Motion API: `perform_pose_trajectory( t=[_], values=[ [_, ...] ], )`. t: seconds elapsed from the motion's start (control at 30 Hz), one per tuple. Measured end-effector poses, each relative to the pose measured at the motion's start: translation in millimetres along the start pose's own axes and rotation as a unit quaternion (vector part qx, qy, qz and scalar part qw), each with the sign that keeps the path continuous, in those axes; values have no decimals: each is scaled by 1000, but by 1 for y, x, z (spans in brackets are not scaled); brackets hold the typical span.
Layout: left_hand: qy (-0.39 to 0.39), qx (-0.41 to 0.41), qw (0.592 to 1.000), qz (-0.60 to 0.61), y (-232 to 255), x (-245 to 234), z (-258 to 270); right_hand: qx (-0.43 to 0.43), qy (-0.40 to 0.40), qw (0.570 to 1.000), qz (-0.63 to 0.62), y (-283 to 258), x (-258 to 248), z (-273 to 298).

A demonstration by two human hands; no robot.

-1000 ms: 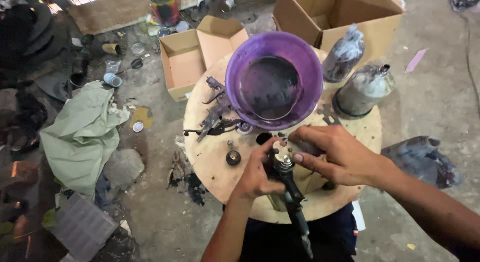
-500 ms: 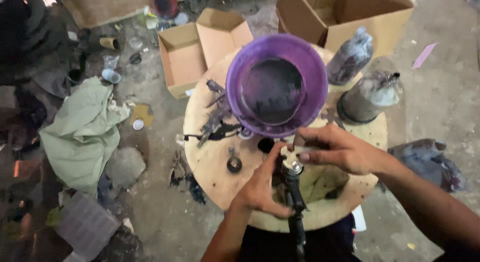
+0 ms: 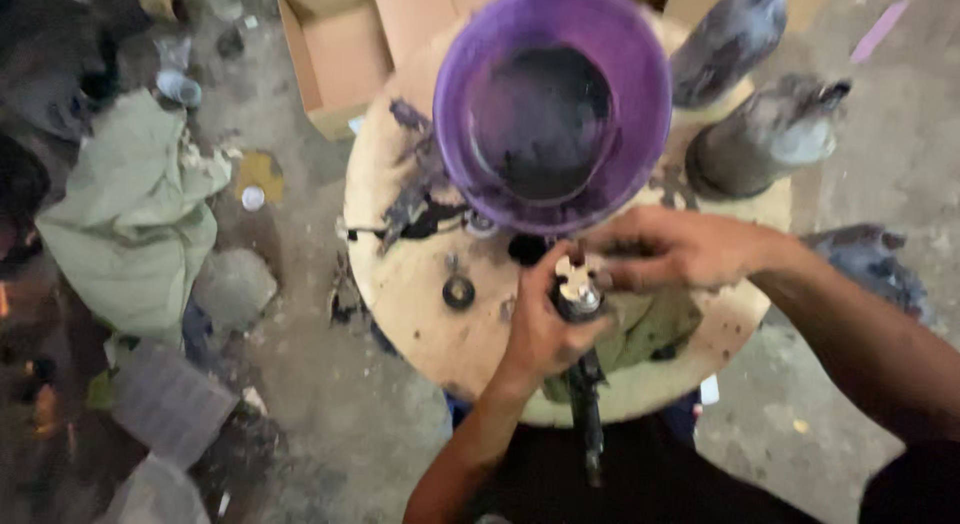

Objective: The person cleans a mechanical part, likely a spray gun, by dipping it into a purple bowl of liquid and scrubbing it with a rag. They use a wrench to loosen and remove a component, then continue cleaning the disassembled parts with the rag and liquid. The person also pours liquid from a bottle into the bowl and wipes the parts thoroughly.

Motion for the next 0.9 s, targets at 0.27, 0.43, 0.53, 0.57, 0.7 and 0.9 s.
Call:
perform_pose_trajectory(
  t=[0.27,0.43,0.53,0.57,0.7,0.9],
  values=[
    [-13,-13,1000,13,2,2,-7,-150,5,986,77,-16,1,3],
    [19,-33,999,13,9,2,-1,29,81,996,36,20,13,9],
    [35,-50,998,16,12,1,-4,110,217,969,-29,25,30,23],
    [35,-54,998,8,12,2,-6,101,253,962,-17,20,34,27],
    [23,-29,999,-35,20,5,-5,30,387,921,11,-10,59,50],
    [-13,-5,999,-35,16,6,-2,137,178,974,-28,2,27,50]
  ],
)
Point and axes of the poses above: each hand's wrist, its own z-axis away from the middle knuckle, its own x-axis out of the palm, y = z × x, the point moved 7 cm from there along -z, towards the middle knuckle, and after that the axes turned 2 degrees about x, right-handed, at the moved point
